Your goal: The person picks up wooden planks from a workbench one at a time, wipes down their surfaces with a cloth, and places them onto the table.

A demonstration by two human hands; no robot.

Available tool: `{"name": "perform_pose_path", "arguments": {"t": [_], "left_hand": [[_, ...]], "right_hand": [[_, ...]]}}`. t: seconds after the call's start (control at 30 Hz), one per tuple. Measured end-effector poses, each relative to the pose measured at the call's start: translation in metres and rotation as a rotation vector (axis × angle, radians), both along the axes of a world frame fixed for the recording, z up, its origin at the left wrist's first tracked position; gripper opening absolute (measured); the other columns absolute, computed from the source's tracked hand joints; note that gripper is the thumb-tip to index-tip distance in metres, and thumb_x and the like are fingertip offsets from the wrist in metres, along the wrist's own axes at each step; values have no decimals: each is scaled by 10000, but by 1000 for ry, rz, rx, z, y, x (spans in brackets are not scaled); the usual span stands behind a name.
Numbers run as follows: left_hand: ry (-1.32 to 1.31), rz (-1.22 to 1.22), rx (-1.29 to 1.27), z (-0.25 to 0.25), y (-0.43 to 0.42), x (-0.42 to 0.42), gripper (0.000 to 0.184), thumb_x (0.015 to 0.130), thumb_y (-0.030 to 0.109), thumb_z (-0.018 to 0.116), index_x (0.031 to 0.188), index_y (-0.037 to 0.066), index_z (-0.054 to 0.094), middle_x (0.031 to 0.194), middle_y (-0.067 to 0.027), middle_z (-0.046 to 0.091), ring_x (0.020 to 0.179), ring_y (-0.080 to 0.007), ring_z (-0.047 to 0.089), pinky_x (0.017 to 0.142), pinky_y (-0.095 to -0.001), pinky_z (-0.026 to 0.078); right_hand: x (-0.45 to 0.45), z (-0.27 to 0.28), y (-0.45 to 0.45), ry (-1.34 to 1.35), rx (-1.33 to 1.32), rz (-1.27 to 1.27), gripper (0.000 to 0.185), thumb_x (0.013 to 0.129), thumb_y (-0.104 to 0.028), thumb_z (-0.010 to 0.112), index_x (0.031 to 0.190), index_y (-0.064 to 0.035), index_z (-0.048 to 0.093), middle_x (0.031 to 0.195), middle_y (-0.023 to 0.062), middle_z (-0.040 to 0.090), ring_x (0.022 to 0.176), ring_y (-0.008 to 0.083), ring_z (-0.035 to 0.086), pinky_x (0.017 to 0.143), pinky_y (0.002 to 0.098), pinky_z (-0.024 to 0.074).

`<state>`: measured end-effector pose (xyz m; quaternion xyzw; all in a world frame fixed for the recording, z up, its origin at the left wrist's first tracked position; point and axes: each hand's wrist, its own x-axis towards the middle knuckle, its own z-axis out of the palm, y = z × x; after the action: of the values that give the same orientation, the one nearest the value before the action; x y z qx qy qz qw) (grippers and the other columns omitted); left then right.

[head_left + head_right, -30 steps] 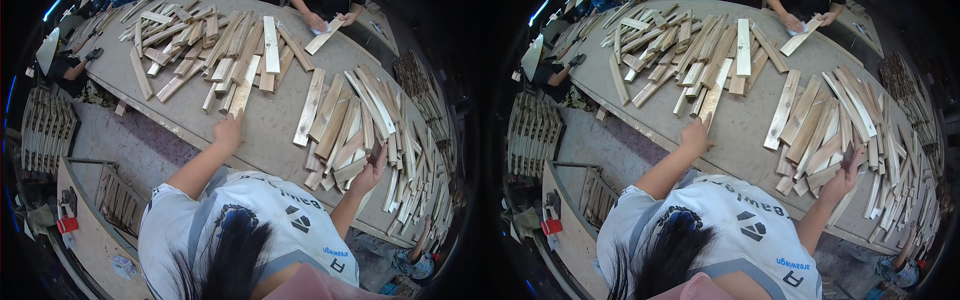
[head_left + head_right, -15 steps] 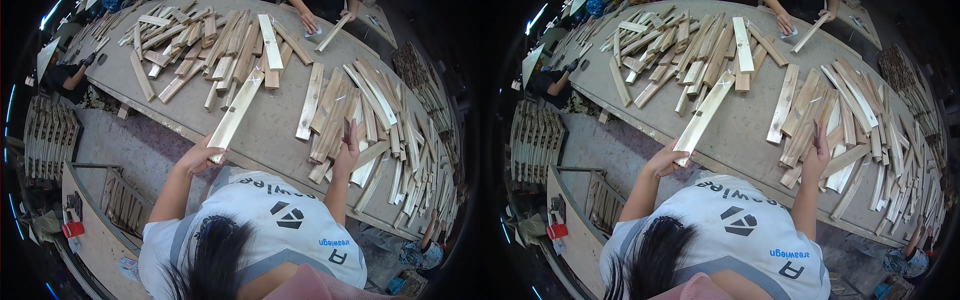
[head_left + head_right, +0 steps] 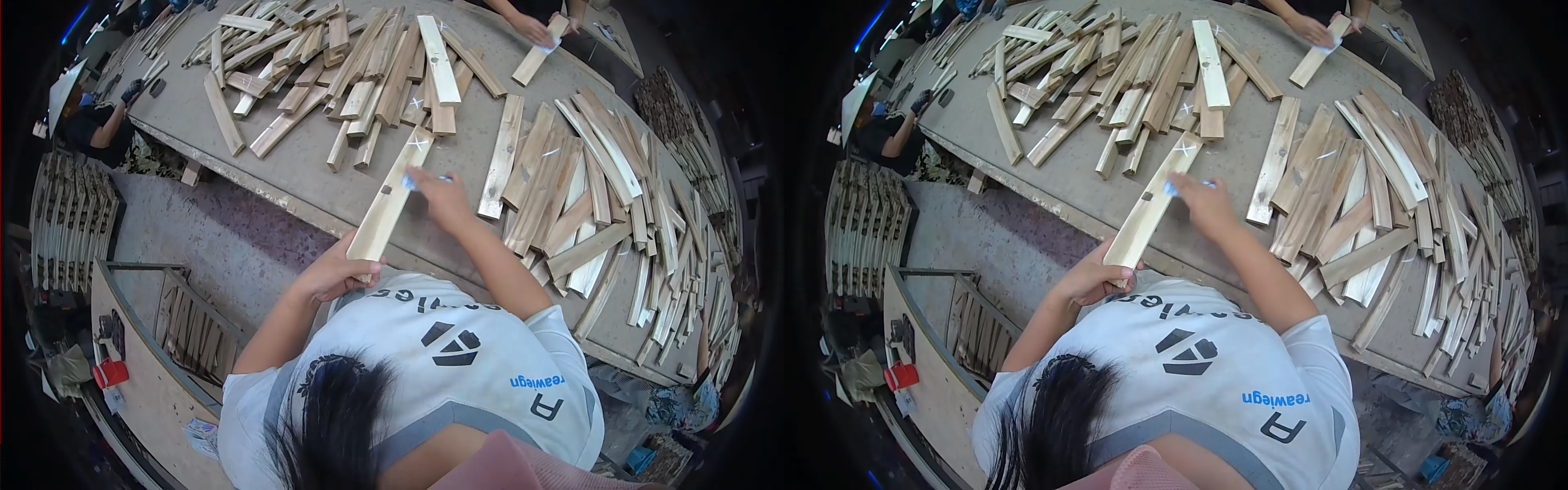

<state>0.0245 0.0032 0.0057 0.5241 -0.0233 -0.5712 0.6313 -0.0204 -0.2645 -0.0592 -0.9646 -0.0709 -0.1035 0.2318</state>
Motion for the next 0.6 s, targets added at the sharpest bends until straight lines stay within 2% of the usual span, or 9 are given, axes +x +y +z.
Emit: {"name": "perform_pose_path", "arguments": {"t": [0.07, 0.17, 0.23, 0.3, 0.33, 0.4, 0.47, 0.57, 0.6], "left_hand": [[24, 13, -20, -3, 6, -5, 762, 870, 137, 756, 1485, 103, 307, 1089, -104, 631, 786, -160, 648, 677, -295, 580], [188, 123, -187, -3, 16, -1, 745, 880, 248, 787, 1449, 84, 334, 1066, -115, 626, 779, -166, 654, 674, -297, 585], [85, 47, -178, -8, 22, 1, 884, 832, 529, 773, 1467, 107, 327, 1058, -106, 643, 773, -163, 665, 651, -277, 596], [93, 60, -161, -11, 25, 2, 874, 838, 559, 752, 1462, 107, 339, 1055, -105, 644, 771, -162, 666, 646, -275, 597], [88, 70, -147, -12, 24, 1, 867, 845, 588, 730, 1457, 106, 350, 1051, -105, 646, 769, -160, 667, 641, -272, 598], [77, 101, -184, -11, 24, 2, 852, 859, 645, 669, 1447, 100, 381, 1043, -106, 652, 760, -157, 668, 628, -274, 596], [95, 140, -152, -10, 29, 4, 864, 862, 711, 587, 1434, 92, 404, 1032, -112, 656, 753, -148, 664, 620, -267, 591], [84, 114, -201, -16, 32, 8, 879, 869, 757, 495, 1434, 89, 413, 1026, -116, 659, 744, -150, 659, 615, -261, 586], [82, 108, -200, -15, 31, 10, 879, 869, 757, 495, 1434, 89, 413, 1026, -116, 659, 744, -150, 659, 615, -261, 586]], "right_hand": [[9, -4, -3, 56, -46, -17, 718, 784, 64, 544, 1455, -189, 515, 1436, 65, 587, 1292, 209, 580, 1029, 524, 387], [-16, 22, 43, -69, 125, 380, 634, 856, 13, 512, 1464, -168, 505, 1449, 51, 578, 1352, 194, 531, 1130, 554, 311], [-6, 16, 39, -51, 200, 486, 629, 865, 4, 508, 1470, -166, 497, 1462, 49, 565, 1364, 193, 519, 1172, 574, 270], [27, 6, 10, 280, 586, -81, 470, 957, -77, 484, 1415, -164, 547, 1444, 33, 580, 1347, 184, 539, 1176, 565, 282], [24, 5, 12, 286, 578, -80, 470, 957, -77, 484, 1415, -164, 547, 1444, 33, 580, 1347, 184, 539, 1176, 565, 282], [16, 9, 36, 3, 70, 274, 599, 894, 38, 494, 1454, -172, 520, 1457, 44, 566, 1393, 190, 487, 1213, 621, 175], [-6, 45, 68, 11, 283, 571, 572, 912, 60, 465, 1434, -163, 542, 1458, 40, 564, 1341, 209, 544, 1207, 639, 174], [27, 9, 27, 86, 209, 458, 528, 932, 17, 488, 1426, -162, 547, 1448, 26, 574, 1306, 200, 576, 1198, 642, 205], [43, -9, 4, 78, 156, 249, 512, 935, -5, 500, 1419, -164, 552, 1448, 22, 575, 1306, 195, 576, 1197, 636, 216]]}}
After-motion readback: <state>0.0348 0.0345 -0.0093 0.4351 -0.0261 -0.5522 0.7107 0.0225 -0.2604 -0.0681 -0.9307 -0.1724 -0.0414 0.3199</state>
